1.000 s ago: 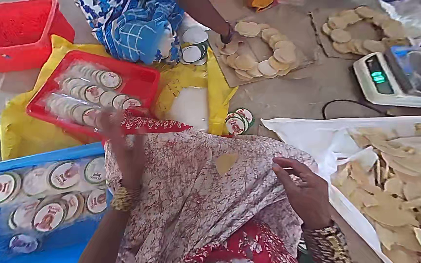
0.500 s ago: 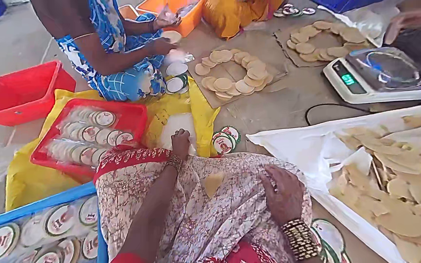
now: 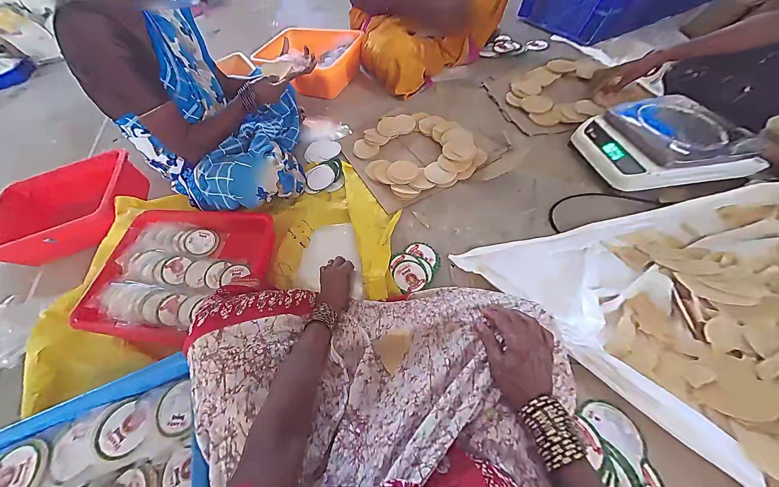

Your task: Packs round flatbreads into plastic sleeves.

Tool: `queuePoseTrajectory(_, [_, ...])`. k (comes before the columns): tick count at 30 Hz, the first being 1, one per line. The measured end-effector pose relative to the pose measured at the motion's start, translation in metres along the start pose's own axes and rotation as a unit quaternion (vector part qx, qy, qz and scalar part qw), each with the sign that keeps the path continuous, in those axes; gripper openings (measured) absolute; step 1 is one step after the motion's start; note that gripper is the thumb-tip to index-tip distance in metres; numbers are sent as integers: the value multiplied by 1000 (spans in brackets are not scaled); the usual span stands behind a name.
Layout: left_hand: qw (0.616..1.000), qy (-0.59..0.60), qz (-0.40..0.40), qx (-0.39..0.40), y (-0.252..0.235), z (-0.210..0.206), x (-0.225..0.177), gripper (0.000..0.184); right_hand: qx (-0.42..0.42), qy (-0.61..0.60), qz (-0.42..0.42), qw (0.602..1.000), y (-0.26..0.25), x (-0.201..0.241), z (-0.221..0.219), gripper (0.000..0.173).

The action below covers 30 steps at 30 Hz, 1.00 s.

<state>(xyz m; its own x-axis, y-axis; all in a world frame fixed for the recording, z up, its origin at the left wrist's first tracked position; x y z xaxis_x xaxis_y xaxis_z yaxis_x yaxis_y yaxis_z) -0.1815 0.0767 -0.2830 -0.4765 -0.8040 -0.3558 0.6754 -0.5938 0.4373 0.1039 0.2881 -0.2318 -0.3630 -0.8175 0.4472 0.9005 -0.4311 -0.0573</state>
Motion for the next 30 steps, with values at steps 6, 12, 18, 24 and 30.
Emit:
queuePoseTrajectory(6, [990, 117, 32, -67, 25, 20, 0, 39, -15, -4, 10, 1000, 7, -3, 1, 37])
queuePoseTrajectory(12, [830, 429, -146, -326, 94, 55, -23, 16, -10, -155, 2, 988, 1, 16, 14, 36])
queuePoseTrajectory(18, [704, 576, -294, -292, 161, 73, -75, 24, 67, -440, 135, 885, -16, 111, 43, 82])
queuePoseTrajectory(24, [797, 364, -369, -309, 180, 56, -96, 30, 148, -547, 191, 802, -16, 163, 70, 29])
queuePoseTrajectory(30, [831, 317, -348, -296, 185, 51, -94, 38, 171, -451, 148, 863, -7, 156, 78, 41])
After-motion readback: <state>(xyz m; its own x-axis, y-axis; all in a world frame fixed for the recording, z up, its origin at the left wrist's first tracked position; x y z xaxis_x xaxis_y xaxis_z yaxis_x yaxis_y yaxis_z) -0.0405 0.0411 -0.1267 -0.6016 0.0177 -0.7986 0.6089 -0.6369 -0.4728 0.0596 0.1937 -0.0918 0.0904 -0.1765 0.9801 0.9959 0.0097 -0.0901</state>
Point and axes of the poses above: each hand's wrist, its own y-axis away from the middle knuckle, its own z-axis out of the back of the hand, x = y × z, the point moved 1 cm from there along -y, towards the middle knuckle, and after that the axes turned 14 degrees about x, right-handed, at the moved point
